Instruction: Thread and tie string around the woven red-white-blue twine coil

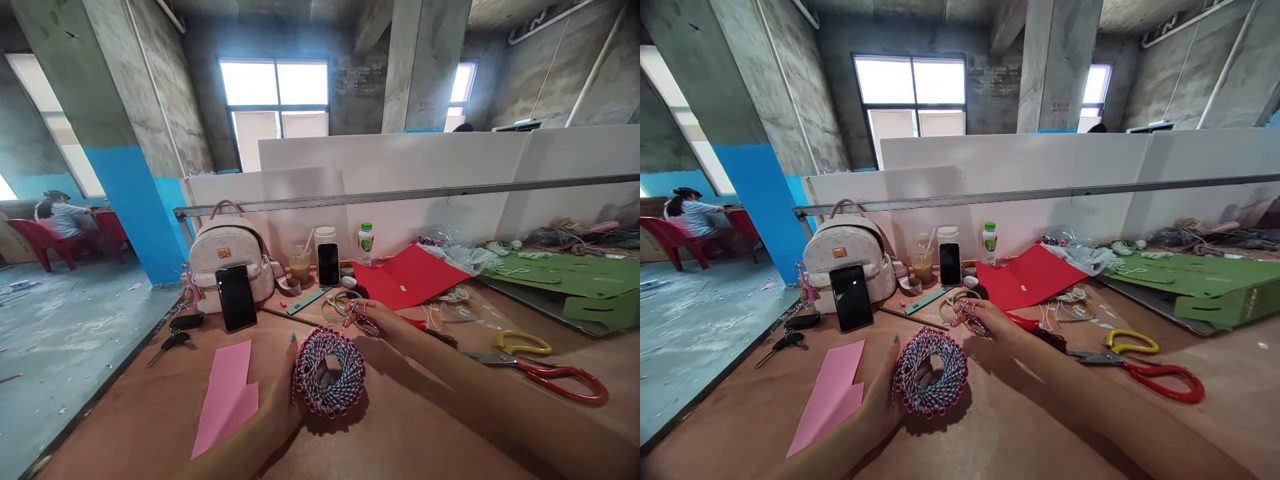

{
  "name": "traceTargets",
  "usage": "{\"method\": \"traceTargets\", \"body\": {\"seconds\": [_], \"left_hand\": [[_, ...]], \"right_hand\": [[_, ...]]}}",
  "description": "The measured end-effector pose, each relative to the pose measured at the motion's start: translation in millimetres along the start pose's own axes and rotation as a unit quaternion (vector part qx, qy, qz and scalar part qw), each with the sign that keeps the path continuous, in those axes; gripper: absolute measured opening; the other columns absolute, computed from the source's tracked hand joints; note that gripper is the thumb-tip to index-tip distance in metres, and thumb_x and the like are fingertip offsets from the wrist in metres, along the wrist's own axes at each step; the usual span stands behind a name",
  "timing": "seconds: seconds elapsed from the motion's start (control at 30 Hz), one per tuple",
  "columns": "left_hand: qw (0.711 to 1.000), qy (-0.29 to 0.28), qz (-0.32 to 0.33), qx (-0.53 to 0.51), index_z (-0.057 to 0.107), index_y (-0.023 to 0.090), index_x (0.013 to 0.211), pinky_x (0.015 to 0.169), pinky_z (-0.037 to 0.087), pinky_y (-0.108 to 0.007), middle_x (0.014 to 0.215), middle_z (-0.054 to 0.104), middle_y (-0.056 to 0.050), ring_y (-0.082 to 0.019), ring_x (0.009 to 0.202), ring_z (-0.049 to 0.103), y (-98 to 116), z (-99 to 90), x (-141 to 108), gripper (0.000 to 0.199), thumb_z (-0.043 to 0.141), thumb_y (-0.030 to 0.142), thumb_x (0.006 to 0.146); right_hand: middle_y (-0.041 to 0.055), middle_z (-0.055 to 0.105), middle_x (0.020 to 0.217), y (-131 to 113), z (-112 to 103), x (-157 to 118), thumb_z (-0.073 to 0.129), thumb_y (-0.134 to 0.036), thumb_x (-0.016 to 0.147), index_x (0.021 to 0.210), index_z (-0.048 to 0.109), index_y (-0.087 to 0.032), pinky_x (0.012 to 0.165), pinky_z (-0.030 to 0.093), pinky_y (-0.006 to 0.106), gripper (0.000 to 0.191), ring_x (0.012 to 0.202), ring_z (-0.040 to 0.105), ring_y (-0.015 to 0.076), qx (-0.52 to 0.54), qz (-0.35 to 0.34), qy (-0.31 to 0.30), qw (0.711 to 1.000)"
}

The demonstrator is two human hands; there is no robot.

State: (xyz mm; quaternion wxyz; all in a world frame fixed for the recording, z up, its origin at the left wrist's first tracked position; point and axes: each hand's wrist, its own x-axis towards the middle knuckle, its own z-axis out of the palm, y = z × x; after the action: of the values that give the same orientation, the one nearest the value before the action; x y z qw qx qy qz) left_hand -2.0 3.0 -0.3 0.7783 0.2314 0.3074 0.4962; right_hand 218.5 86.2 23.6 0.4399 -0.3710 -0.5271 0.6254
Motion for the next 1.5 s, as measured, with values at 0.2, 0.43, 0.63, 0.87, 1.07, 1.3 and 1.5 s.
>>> {"method": "traceTargets", "body": {"seconds": [0.2, 0.43, 0.63, 0.87, 1.07, 1.3, 1.5], "left_hand": [[0.998, -0.021, 0.053, -0.002, 0.078, 0.020, 0.099, 0.113, 0.043, -0.040, 0.106, 0.081, -0.005, -0.026, 0.112, 0.070, -3.9, -10.2, 9.5, 0.029, 0.086, 0.034, 0.075], [0.994, -0.080, 0.071, 0.036, 0.075, 0.020, 0.113, 0.117, 0.037, -0.045, 0.124, 0.074, -0.012, -0.030, 0.126, 0.061, -3.2, -7.6, 9.3, 0.049, 0.088, 0.035, 0.069], [0.986, -0.093, 0.104, 0.091, 0.077, 0.023, 0.113, 0.118, 0.034, -0.045, 0.127, 0.072, -0.010, -0.032, 0.134, 0.052, -5.6, 0.0, 6.0, 0.051, 0.092, 0.036, 0.066], [0.973, -0.115, 0.106, 0.171, 0.072, 0.024, 0.124, 0.114, 0.039, -0.043, 0.126, 0.073, -0.008, -0.031, 0.128, 0.059, -8.3, 7.5, -4.8, 0.056, 0.089, 0.037, 0.072], [0.976, -0.074, 0.076, 0.190, 0.078, 0.018, 0.107, 0.077, 0.057, -0.030, 0.103, 0.081, -0.010, -0.028, 0.096, 0.074, -9.3, 3.9, -8.0, 0.051, 0.092, 0.045, 0.066], [0.980, -0.040, 0.078, 0.180, 0.077, 0.023, 0.103, 0.074, 0.058, -0.031, 0.098, 0.081, -0.008, -0.026, 0.089, 0.075, -8.5, 9.6, -9.6, 0.057, 0.089, 0.061, 0.061], [0.956, -0.031, 0.142, 0.256, 0.077, 0.025, 0.111, 0.103, 0.047, -0.035, 0.118, 0.076, -0.007, -0.029, 0.120, 0.063, -4.8, 6.4, -8.9, 0.042, 0.087, 0.040, 0.073]], "right_hand": [[0.0016, 0.067, 0.070, -28.6, -0.2, -10.7, 0.080, -0.060, 0.071, 0.086, 0.068, -0.019, 0.051, 0.029, 0.025, 0.045, 0.055, 0.047, 0.0118, -0.022, -0.088, 0.041, 0.995], [0.0027, 0.070, 0.073, -61.4, 4.7, -31.3, 0.077, -0.067, 0.074, 0.088, 0.065, -0.021, 0.053, 0.036, 0.026, 0.050, 0.060, 0.055, 0.0152, -0.051, -0.146, 0.029, 0.988], [0.0015, 0.067, 0.067, -66.7, 14.7, -41.1, 0.073, -0.069, 0.077, 0.088, 0.064, -0.020, 0.049, 0.033, 0.024, 0.050, 0.053, 0.051, 0.0134, -0.063, -0.135, -0.004, 0.989], [0.0038, 0.070, 0.070, -63.3, 29.9, -48.1, 0.067, -0.067, 0.084, 0.089, 0.065, -0.019, 0.048, 0.021, 0.025, 0.048, 0.049, 0.037, 0.0101, -0.067, -0.116, -0.055, 0.990], [0.0028, 0.067, 0.068, -60.1, 22.5, -39.5, 0.072, -0.067, 0.078, 0.085, 0.067, -0.020, 0.049, 0.025, 0.026, 0.048, 0.052, 0.038, 0.0111, -0.076, -0.121, -0.013, 0.990], [0.0024, 0.065, 0.070, -55.1, 8.2, -26.8, 0.076, -0.066, 0.073, 0.082, 0.064, -0.022, 0.055, 0.037, 0.028, 0.047, 0.060, 0.052, 0.0146, -0.057, -0.123, 0.022, 0.990], [0.0021, 0.067, 0.076, -60.9, 8.2, -31.2, 0.077, -0.066, 0.074, 0.086, 0.064, -0.022, 0.059, 0.041, 0.027, 0.047, 0.069, 0.057, 0.0159, -0.065, -0.143, 0.016, 0.987]]}}
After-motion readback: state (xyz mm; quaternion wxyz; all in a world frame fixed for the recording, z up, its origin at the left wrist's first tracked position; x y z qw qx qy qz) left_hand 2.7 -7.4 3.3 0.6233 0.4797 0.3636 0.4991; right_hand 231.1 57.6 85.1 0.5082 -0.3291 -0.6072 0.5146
